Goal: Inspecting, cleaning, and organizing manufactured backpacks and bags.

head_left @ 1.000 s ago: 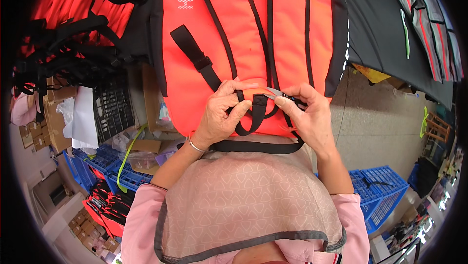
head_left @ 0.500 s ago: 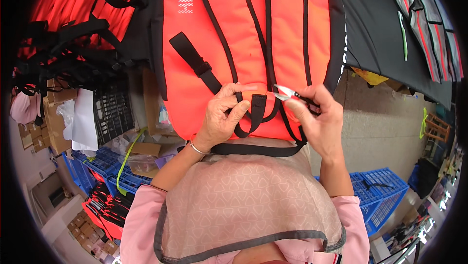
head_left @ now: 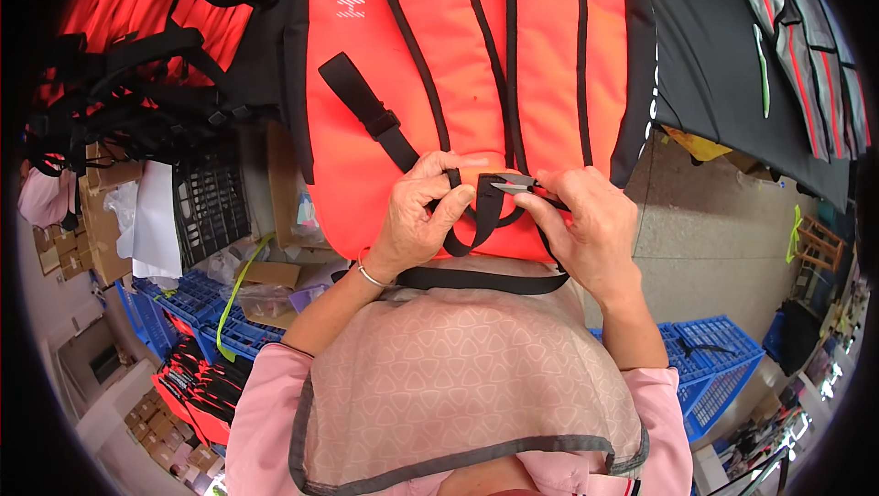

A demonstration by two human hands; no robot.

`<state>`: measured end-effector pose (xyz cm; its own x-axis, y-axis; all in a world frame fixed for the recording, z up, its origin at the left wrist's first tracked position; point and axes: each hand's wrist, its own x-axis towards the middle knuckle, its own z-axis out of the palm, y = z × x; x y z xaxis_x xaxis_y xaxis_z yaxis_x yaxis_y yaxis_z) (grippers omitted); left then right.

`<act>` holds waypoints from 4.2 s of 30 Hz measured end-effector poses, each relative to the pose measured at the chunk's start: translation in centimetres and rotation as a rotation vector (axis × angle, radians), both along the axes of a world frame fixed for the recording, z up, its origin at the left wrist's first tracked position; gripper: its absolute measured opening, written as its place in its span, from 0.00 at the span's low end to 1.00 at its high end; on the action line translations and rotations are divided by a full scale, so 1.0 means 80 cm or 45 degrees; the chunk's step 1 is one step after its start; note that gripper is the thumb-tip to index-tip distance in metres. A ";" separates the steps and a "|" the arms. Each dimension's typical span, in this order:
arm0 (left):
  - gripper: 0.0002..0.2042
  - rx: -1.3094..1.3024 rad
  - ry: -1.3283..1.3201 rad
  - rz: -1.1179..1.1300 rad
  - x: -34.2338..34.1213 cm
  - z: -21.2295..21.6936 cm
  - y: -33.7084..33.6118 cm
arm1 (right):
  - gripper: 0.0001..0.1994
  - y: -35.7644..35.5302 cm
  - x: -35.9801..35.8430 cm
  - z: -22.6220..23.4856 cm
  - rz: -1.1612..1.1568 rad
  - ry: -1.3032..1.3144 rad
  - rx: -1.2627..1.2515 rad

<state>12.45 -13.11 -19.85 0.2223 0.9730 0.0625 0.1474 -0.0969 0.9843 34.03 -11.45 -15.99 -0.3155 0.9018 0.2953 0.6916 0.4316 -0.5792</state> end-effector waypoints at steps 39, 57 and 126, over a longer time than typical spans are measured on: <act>0.14 1.059 0.667 -0.013 0.025 -0.011 0.008 | 0.13 -0.043 0.024 0.011 -0.378 0.126 -0.349; 0.17 1.011 0.636 0.095 0.039 -0.020 0.010 | 0.11 -0.034 0.016 -0.008 -0.427 0.164 -0.278; 0.21 0.782 0.558 0.158 0.035 -0.020 0.013 | 0.06 0.021 0.030 -0.001 -0.432 1.048 -0.717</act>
